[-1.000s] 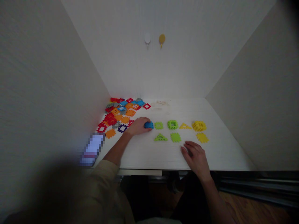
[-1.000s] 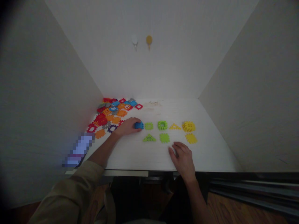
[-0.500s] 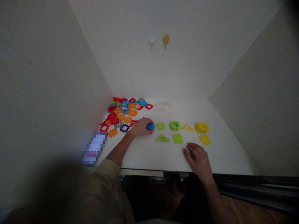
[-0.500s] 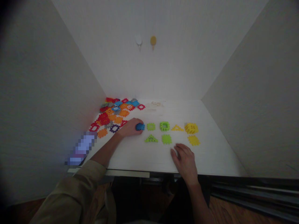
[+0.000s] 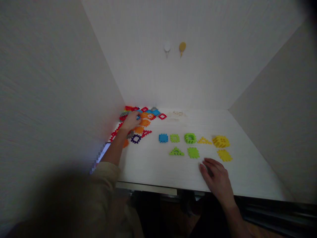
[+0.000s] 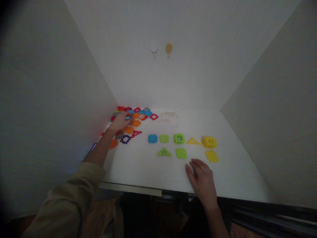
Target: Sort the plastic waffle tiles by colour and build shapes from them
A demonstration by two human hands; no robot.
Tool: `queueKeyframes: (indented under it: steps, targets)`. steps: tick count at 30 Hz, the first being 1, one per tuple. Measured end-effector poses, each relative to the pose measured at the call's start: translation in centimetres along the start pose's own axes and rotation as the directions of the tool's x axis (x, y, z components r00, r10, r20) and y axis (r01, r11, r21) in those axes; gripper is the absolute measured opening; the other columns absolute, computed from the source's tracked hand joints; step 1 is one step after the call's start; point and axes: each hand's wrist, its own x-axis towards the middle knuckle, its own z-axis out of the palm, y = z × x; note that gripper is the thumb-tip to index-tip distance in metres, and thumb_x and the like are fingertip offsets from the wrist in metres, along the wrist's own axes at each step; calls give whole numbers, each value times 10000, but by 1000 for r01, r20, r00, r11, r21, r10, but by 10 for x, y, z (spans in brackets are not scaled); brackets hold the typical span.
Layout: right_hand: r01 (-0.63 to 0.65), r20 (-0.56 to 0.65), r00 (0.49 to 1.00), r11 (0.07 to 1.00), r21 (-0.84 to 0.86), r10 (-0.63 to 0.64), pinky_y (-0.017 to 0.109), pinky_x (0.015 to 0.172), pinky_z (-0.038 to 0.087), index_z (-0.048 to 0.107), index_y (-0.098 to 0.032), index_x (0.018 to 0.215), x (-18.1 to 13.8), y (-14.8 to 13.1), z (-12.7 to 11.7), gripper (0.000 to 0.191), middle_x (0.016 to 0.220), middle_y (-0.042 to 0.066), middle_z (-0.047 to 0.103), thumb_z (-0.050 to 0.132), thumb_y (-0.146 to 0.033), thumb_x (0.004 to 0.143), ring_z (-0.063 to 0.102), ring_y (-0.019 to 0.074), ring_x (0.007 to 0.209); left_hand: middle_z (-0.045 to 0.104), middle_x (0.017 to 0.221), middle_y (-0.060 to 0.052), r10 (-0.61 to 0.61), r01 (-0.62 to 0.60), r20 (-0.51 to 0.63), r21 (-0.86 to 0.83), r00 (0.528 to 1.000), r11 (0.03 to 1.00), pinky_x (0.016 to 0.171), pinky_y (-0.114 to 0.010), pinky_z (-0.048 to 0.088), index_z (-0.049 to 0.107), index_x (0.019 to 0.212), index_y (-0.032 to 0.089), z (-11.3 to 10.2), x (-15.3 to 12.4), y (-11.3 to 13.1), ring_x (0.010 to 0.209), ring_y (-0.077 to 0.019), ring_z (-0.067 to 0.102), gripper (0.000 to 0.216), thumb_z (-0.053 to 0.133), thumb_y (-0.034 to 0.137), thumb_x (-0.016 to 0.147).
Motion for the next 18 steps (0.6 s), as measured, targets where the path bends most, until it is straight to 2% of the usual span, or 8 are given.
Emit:
queueKeyframes:
  steps: [3,5,7,11,14,16,18]
  targets:
    - [2,-9,1000,1000,11,-2,457,899,478,665,-186,938,0,0,0,274,1010,107,673,551,-419,849,612,251,968,662,988,-115,-3,-5,81,94,997,996,922,-397,435,668,957,164,-2,5,-33,949,-267,597,326,598,129,641]
    - [0,-16,1000,1000,7,0,455,905,478,668,-188,936,-1,1,1,276,1012,102,674,553,-422,847,614,248,966,664,996,-110,11,-30,138,136,990,990,933,-368,431,677,941,172,2,3,-41,956,-254,597,336,578,101,628]
    - [-3,-15,1000,1000,1,3,460,912,474,667,-189,943,-2,2,2,277,1023,101,672,555,-422,845,612,250,975,663,999,-105,-7,-16,137,162,991,987,940,-349,427,682,928,176,7,0,-41,970,-243,592,310,560,111,650]
    - [3,-12,1000,1000,3,-3,467,909,474,663,-186,951,-1,3,2,282,1029,108,670,556,-425,845,608,258,986,666,946,-95,-54,42,70,160,996,986,938,-365,427,683,888,189,10,-6,-35,967,-245,592,232,537,149,712]
    - [14,-12,1000,1000,6,-14,459,902,479,662,-183,936,0,2,2,272,1021,109,672,563,-419,842,611,255,974,664,948,-107,-45,43,15,124,999,991,961,-390,407,680,895,179,6,-8,-33,995,-261,588,212,531,158,744]
    - [18,-19,1000,1000,7,-18,454,894,482,661,-183,931,0,2,2,262,1016,108,673,568,-411,841,612,254,968,661,979,-117,-60,64,-92,43,994,997,966,-401,402,672,927,171,3,-11,-33,999,-264,588,210,534,174,768]
    - [22,-20,1000,1000,7,-22,460,889,482,662,-183,936,-1,3,3,260,1016,110,672,566,-407,842,611,257,967,664,983,-116,-144,119,-234,-117,962,986,928,-395,434,659,959,168,0,-13,-31,947,-248,605,208,548,203,787]
